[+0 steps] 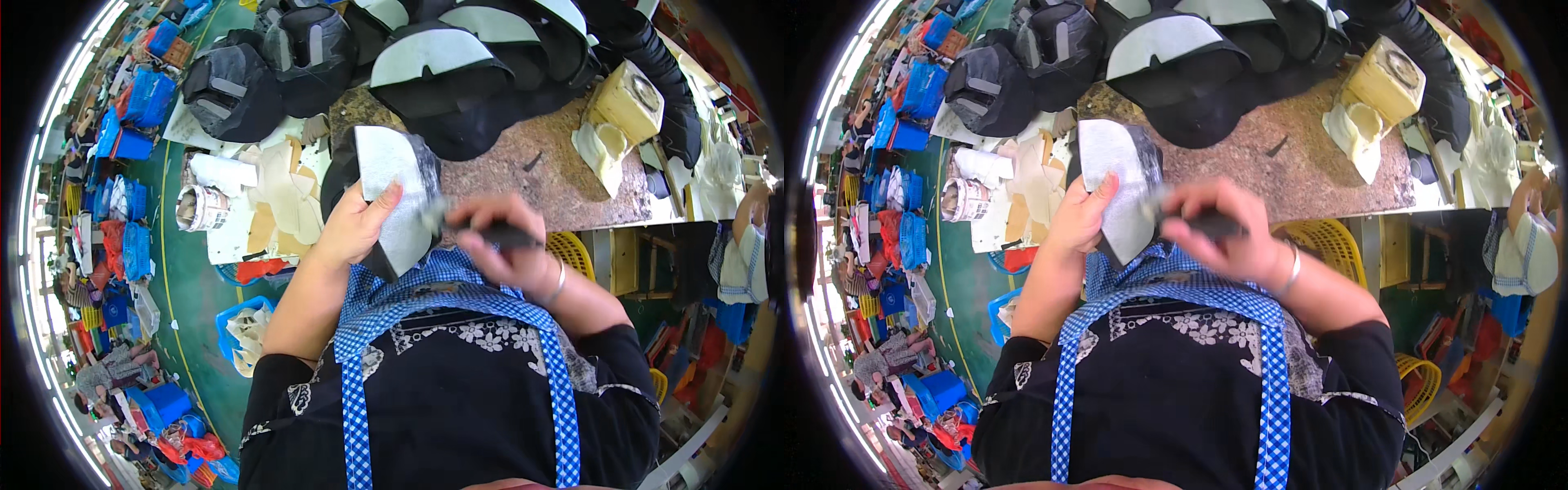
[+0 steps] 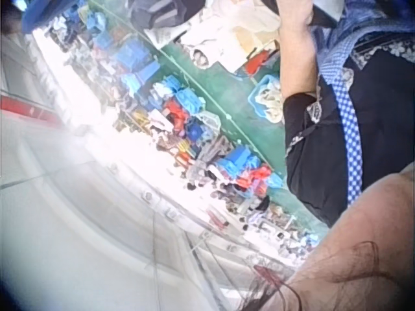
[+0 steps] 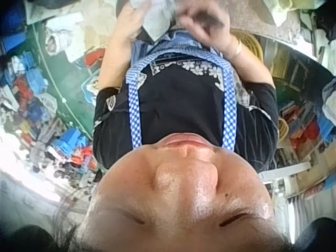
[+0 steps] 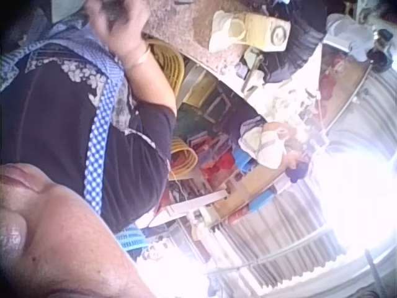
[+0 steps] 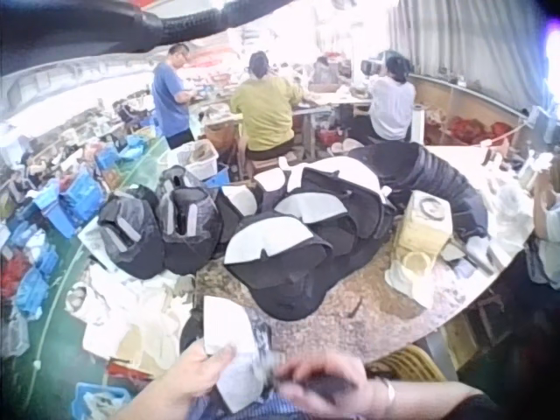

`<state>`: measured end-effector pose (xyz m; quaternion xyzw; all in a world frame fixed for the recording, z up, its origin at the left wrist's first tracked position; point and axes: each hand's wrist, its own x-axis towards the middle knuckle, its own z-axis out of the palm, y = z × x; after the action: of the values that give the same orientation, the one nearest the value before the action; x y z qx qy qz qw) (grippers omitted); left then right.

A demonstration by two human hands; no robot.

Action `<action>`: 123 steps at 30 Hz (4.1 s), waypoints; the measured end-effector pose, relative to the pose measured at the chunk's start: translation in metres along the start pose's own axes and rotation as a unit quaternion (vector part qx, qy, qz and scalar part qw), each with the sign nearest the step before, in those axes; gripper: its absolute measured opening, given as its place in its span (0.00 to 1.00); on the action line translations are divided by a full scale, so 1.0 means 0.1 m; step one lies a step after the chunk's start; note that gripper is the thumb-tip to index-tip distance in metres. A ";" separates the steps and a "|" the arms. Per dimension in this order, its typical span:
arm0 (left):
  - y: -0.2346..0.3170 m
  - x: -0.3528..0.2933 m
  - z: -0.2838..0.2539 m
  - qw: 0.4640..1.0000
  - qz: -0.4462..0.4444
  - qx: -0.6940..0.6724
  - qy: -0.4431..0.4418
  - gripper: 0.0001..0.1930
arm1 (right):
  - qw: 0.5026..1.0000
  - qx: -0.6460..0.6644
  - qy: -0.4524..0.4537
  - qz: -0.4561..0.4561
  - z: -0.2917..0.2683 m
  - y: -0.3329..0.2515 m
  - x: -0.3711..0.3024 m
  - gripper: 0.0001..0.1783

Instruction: The person applies adhesive to shoe upper components using a handheld brush, inserts foam strips onto the glued pieces, and folds and presses the fabric layers together by hand.

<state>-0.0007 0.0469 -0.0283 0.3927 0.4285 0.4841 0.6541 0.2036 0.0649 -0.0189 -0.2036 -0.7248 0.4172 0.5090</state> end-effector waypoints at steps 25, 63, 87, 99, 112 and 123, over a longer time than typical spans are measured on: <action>-0.20 0.14 -0.06 0.998 0.005 -0.061 -0.018 0.30 | 0.922 0.034 0.328 0.203 -0.77 0.23 0.08 0.06; 0.22 -0.20 0.13 0.951 -0.025 -0.309 0.006 0.26 | 0.990 -0.094 -0.060 -0.090 0.18 -0.13 0.32 0.13; -0.03 -0.21 -1.91 0.658 0.204 0.429 0.585 0.34 | 0.843 -0.511 0.083 0.144 -0.32 0.10 0.72 0.19; -0.13 -0.02 -0.43 0.917 -0.063 -0.372 -0.129 0.35 | 0.832 -0.528 -0.044 -0.164 -0.25 -0.10 0.75 0.19; -0.33 -0.23 -0.57 0.943 -0.081 -0.297 0.125 0.21 | 0.892 -0.185 0.401 0.096 -1.65 0.24 0.00 0.11; -0.36 -0.45 -0.30 0.954 -0.100 -0.238 0.152 0.18 | 0.825 -0.316 0.398 0.247 -2.26 0.24 -0.17 0.12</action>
<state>-0.0258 -0.0020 -0.0635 0.1024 0.4326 0.5579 0.7008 0.4124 0.1563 -0.0183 -0.6743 -0.4766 0.1600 0.5409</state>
